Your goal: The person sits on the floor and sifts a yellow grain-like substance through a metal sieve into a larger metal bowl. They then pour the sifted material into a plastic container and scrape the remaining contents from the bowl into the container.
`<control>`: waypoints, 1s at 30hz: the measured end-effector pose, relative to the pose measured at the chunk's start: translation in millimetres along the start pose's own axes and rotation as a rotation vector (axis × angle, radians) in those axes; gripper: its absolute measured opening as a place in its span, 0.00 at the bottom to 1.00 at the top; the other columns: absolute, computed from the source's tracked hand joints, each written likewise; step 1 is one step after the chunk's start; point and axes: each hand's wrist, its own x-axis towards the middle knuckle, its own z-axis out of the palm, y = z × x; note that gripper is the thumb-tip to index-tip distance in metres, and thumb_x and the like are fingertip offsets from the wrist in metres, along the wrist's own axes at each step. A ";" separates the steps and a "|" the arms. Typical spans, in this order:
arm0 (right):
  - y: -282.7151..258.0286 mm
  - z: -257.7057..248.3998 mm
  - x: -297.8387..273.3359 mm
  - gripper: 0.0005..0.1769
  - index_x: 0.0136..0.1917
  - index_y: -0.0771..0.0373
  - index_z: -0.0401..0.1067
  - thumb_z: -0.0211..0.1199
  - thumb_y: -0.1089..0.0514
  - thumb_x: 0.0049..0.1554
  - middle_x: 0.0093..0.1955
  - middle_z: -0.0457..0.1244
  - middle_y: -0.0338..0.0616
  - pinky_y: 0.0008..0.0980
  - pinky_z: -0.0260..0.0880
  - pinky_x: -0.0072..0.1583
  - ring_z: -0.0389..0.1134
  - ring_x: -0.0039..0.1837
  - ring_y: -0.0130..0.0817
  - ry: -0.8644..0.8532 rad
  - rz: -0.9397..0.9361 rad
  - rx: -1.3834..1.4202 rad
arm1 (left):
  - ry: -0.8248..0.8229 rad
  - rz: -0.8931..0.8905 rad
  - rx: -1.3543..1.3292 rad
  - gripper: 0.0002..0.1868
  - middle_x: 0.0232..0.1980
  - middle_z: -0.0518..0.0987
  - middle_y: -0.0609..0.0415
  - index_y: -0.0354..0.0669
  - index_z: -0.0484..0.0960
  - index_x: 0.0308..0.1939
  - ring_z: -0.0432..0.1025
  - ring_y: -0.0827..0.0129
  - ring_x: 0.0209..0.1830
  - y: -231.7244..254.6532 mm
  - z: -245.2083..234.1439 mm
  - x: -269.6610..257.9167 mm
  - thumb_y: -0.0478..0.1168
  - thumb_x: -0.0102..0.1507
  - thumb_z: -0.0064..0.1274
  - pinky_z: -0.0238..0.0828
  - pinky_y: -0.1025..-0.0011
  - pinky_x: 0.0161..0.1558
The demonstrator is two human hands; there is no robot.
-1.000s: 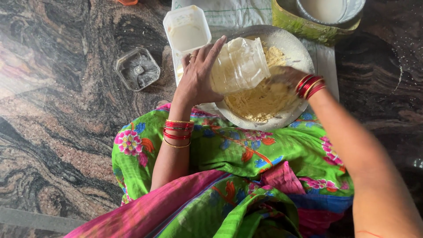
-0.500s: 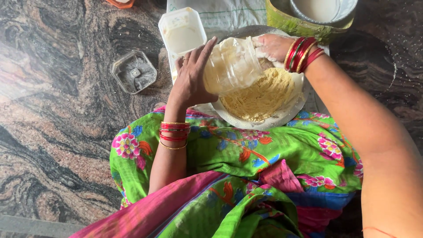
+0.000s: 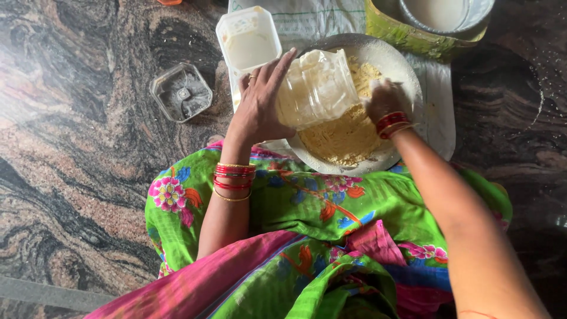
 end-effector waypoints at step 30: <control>-69.5 -78.7 -41.2 0.31 0.60 0.66 0.73 0.63 0.39 0.56 0.63 0.65 0.64 0.48 0.71 0.63 0.68 0.64 0.54 -0.481 -0.048 0.031 | 0.024 0.023 0.004 0.79 0.73 0.66 0.45 0.60 0.46 0.80 0.60 0.45 0.74 -6.1 4.0 -3.4 0.46 0.29 0.77 0.49 0.42 0.70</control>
